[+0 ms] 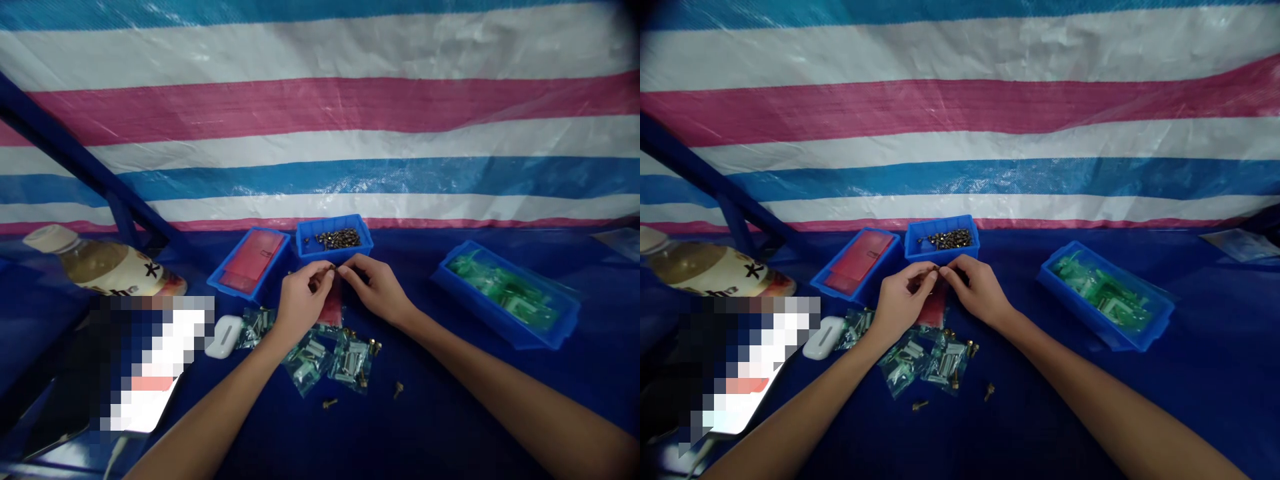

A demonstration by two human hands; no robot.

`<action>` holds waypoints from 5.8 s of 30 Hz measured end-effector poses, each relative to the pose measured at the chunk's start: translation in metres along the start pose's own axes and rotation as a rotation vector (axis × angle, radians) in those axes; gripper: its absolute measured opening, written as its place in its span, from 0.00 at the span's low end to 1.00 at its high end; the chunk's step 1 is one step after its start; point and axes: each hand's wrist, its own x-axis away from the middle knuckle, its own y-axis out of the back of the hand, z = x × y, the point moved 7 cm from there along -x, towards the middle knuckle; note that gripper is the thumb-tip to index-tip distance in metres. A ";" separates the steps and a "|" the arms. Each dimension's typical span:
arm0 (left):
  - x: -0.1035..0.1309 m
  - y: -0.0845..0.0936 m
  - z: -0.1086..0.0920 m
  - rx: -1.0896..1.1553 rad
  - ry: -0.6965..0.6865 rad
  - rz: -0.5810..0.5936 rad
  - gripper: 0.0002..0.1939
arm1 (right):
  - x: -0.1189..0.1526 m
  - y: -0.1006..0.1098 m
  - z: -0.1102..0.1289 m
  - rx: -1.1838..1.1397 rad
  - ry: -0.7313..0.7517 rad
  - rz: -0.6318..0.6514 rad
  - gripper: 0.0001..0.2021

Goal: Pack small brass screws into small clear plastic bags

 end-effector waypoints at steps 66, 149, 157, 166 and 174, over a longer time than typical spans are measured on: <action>-0.002 -0.003 0.002 0.123 -0.013 -0.001 0.12 | 0.001 0.002 -0.006 -0.170 -0.028 -0.001 0.10; -0.001 -0.003 0.007 0.203 0.067 -0.008 0.13 | -0.001 0.003 0.003 -0.048 0.088 0.000 0.06; -0.001 -0.002 0.007 0.155 0.051 -0.005 0.13 | -0.001 0.002 0.002 -0.028 0.082 0.009 0.07; -0.001 -0.003 0.008 0.169 0.054 0.005 0.14 | 0.001 0.003 0.000 -0.038 0.081 -0.022 0.07; -0.001 -0.003 0.009 0.161 0.054 0.004 0.13 | 0.003 0.006 0.007 0.009 0.156 -0.057 0.04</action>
